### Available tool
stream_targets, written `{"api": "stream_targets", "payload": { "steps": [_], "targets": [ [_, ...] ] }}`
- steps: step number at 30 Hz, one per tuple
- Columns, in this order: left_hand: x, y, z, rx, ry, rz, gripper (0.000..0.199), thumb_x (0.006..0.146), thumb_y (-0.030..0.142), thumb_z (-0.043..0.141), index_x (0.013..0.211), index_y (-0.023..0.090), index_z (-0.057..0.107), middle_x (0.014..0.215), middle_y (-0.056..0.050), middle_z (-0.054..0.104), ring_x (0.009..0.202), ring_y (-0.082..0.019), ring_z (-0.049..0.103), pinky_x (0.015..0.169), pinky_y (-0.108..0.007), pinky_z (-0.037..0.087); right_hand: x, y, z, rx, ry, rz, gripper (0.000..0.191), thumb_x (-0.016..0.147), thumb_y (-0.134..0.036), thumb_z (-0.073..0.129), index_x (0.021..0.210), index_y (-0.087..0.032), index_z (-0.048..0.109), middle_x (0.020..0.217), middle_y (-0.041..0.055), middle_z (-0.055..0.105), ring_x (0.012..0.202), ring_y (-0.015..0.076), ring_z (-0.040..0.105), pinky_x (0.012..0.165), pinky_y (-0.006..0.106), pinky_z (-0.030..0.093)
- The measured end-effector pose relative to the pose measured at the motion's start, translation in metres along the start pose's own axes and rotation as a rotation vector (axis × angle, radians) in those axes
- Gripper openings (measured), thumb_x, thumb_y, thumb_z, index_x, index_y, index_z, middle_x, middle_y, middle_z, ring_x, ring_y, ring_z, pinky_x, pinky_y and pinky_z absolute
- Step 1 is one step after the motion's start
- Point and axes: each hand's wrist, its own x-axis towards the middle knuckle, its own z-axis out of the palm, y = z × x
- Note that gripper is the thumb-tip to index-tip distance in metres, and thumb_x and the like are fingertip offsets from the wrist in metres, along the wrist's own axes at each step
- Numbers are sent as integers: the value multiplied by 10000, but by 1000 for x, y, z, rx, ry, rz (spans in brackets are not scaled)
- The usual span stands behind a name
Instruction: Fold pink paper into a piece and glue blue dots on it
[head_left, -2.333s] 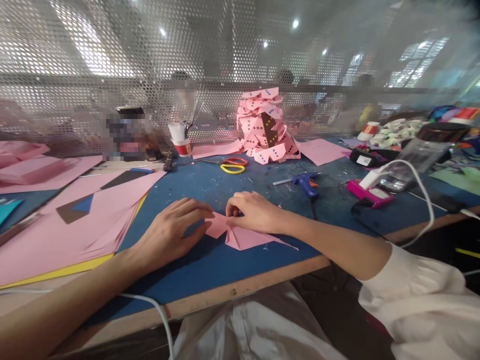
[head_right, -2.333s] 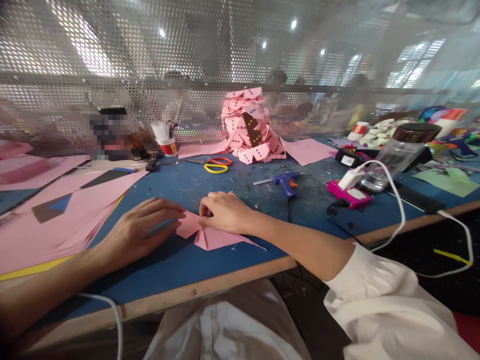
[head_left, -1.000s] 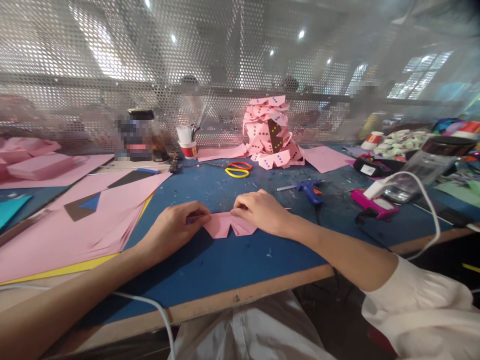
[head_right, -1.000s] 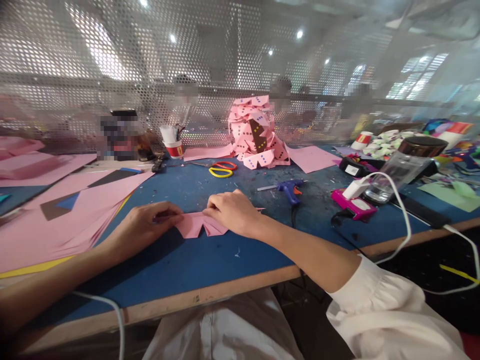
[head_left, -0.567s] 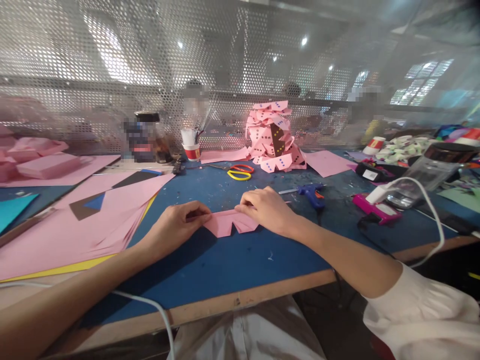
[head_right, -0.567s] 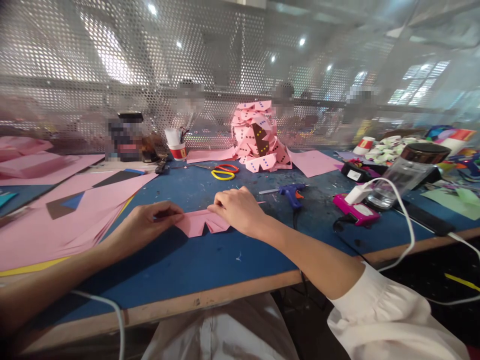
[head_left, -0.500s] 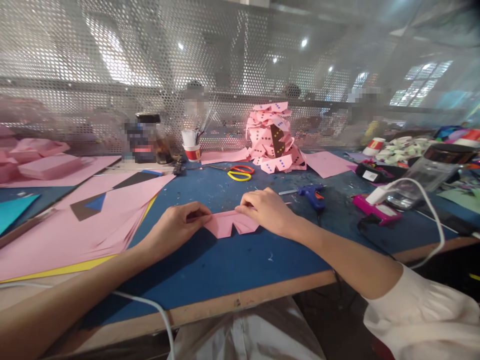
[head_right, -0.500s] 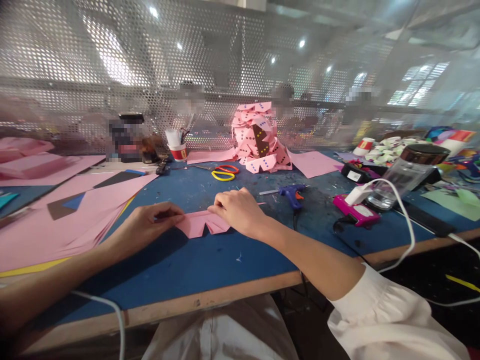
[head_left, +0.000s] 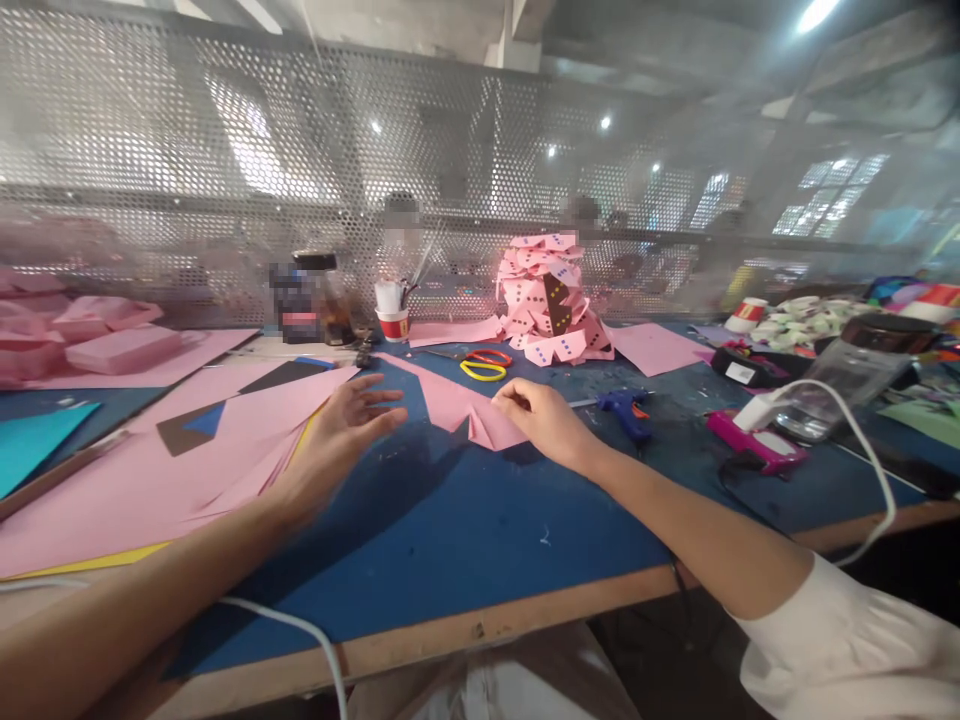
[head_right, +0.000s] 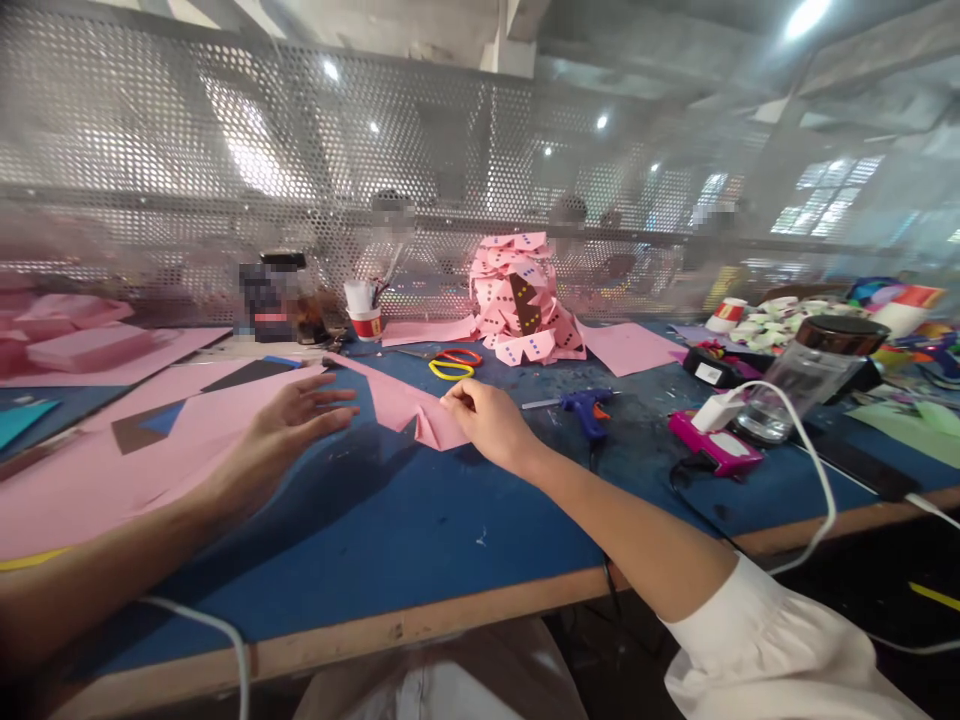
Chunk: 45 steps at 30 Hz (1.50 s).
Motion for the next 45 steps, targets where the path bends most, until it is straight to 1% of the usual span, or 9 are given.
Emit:
{"api": "stream_targets", "payload": {
  "steps": [3, 6, 11, 15, 20, 29, 35, 40, 45],
  "targets": [
    [-7, 6, 5, -91, -123, -116, 593, 769, 381, 774, 1296, 205, 566, 1245, -108, 663, 1109, -275, 644, 961, -393, 498, 0, 0, 4, 139, -53, -16, 199, 920, -334, 547, 901, -166, 652, 863, 27, 692, 790, 154, 618, 729, 265, 449],
    [-14, 12, 11, -140, -230, -143, 394, 800, 361, 750, 1143, 184, 669, 1132, -89, 702, 1026, -249, 664, 920, -359, 520, -4, -4, 10, 191, -116, -15, 195, 911, -329, 568, 904, -160, 666, 874, 28, 696, 807, 152, 620, 754, 269, 456],
    [-19, 15, 14, -178, -287, -167, 218, 797, 322, 752, 971, 194, 729, 939, -48, 729, 812, -189, 667, 746, -276, 538, -10, -11, 16, 211, -201, -20, 199, 908, -339, 587, 885, -162, 675, 841, 14, 687, 775, 141, 603, 714, 260, 443],
    [-19, 14, 12, -218, -269, -215, 151, 793, 327, 756, 851, 191, 725, 815, -22, 714, 734, -164, 646, 711, -251, 530, -12, -12, 18, 254, -238, -28, 194, 905, -346, 600, 891, -167, 674, 843, 9, 682, 777, 138, 599, 719, 258, 444],
    [-18, 15, 12, -217, -208, -245, 193, 774, 331, 778, 739, 159, 697, 743, -15, 674, 675, -129, 601, 642, -205, 502, -15, -15, 17, 290, -285, -20, 186, 897, -333, 616, 901, -157, 677, 861, 15, 683, 801, 140, 607, 737, 258, 453],
    [-18, 18, 12, -242, -170, -263, 170, 723, 269, 792, 703, 152, 671, 687, -6, 647, 632, -122, 579, 601, -198, 475, -16, -20, 16, 333, -312, -11, 207, 893, -353, 636, 954, -160, 678, 880, 13, 675, 809, 136, 604, 739, 256, 449],
    [-14, 14, 9, -220, -88, -257, 175, 723, 298, 800, 730, 175, 675, 681, 18, 648, 594, -119, 578, 559, -207, 451, -16, -15, 16, 308, -308, -3, 206, 883, -345, 649, 997, -175, 669, 783, -17, 624, 720, 119, 567, 674, 248, 415],
    [-13, 11, 6, -231, -96, -275, 178, 729, 317, 787, 747, 175, 681, 718, -5, 678, 622, -145, 606, 591, -234, 472, -15, -14, 16, 305, -306, -8, 196, 879, -343, 652, 984, -178, 665, 751, -24, 604, 688, 118, 541, 646, 250, 398],
    [-11, 7, 5, -238, -125, -302, 187, 754, 340, 769, 743, 178, 676, 691, 0, 665, 613, -145, 610, 574, -232, 474, -16, -17, 14, 323, -315, -16, 218, 892, -355, 640, 1044, -199, 642, 727, -43, 567, 658, 109, 509, 637, 248, 385]
  ]
}}
